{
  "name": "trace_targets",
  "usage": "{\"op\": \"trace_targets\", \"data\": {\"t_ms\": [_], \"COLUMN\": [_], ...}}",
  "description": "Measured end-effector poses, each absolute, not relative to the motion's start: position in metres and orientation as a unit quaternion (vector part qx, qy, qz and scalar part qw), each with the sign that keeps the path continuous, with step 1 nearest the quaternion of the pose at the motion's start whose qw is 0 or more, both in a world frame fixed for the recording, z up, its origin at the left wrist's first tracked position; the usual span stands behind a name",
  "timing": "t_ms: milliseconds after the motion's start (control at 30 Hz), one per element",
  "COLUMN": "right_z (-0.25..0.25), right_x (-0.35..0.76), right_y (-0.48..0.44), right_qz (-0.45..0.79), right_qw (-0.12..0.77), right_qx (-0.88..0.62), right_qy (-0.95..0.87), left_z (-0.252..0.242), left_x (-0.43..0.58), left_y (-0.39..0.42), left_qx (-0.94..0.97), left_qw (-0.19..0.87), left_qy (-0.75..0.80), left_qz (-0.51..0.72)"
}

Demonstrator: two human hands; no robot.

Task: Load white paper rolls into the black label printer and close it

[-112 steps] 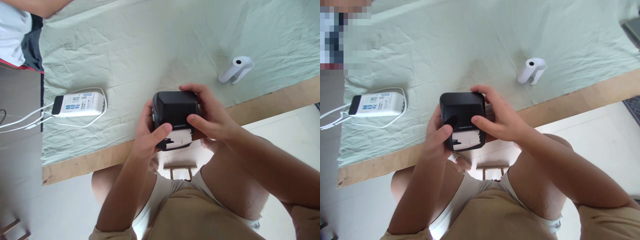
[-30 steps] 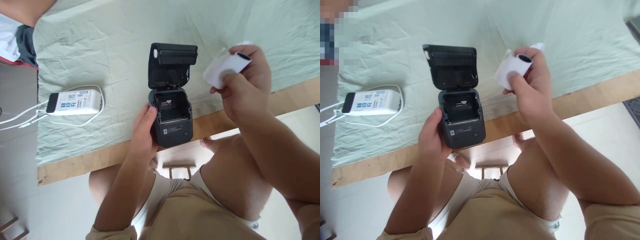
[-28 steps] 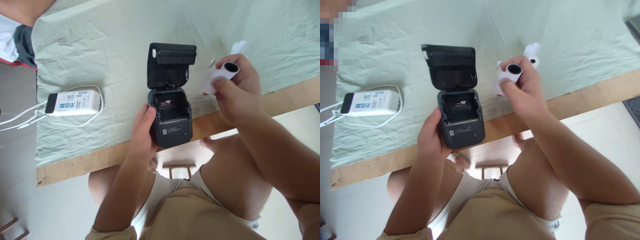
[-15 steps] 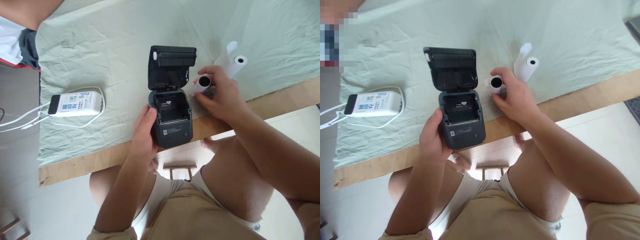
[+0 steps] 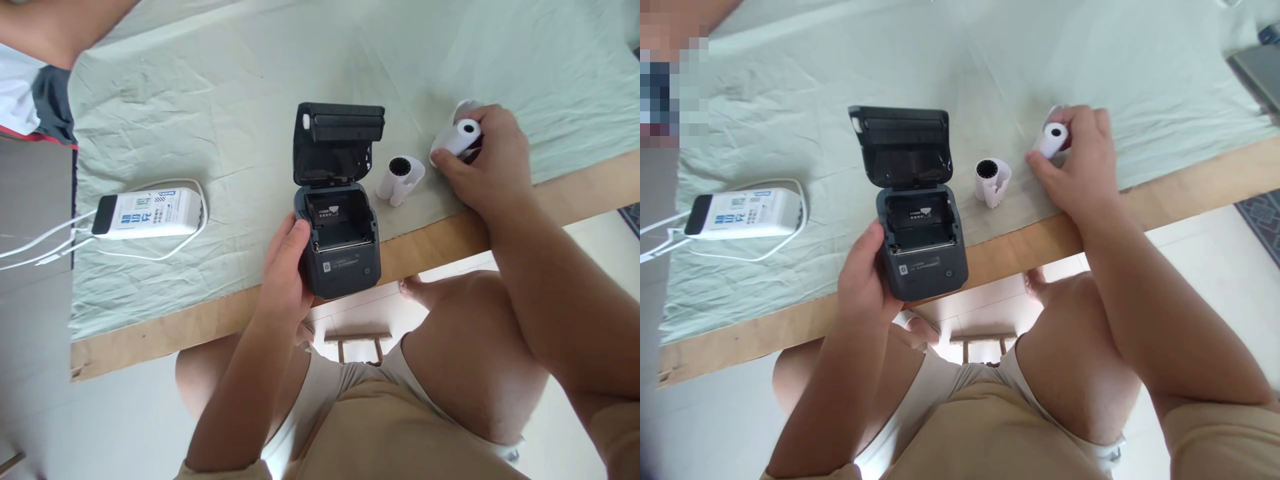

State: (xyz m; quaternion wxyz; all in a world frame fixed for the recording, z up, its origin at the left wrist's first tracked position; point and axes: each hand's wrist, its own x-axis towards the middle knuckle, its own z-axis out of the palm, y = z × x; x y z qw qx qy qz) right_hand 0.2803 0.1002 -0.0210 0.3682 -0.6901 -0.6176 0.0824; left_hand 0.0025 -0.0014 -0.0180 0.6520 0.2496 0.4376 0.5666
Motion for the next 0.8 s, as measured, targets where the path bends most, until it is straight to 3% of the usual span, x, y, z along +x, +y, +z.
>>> {"op": "trace_targets", "data": {"t_ms": [200, 367, 800], "right_z": [-0.020, -0.018, -0.021], "right_x": [0.273, 0.271, 0.277], "right_y": [0.097, 0.093, 0.092], "right_qz": [0.171, 0.121, 0.152], "right_qw": [0.326, 0.314, 0.302], "right_qx": [-0.666, -0.655, -0.660], "right_qy": [-0.649, -0.677, -0.671], "left_z": [-0.018, -0.018, -0.017], "left_x": [0.003, 0.003, 0.003], "left_y": [-0.001, 0.000, -0.002], "left_qx": [0.252, 0.247, 0.247], "left_qw": [0.663, 0.660, 0.637], "left_qy": [0.429, 0.440, 0.460], "left_qz": [0.559, 0.556, 0.567]}}
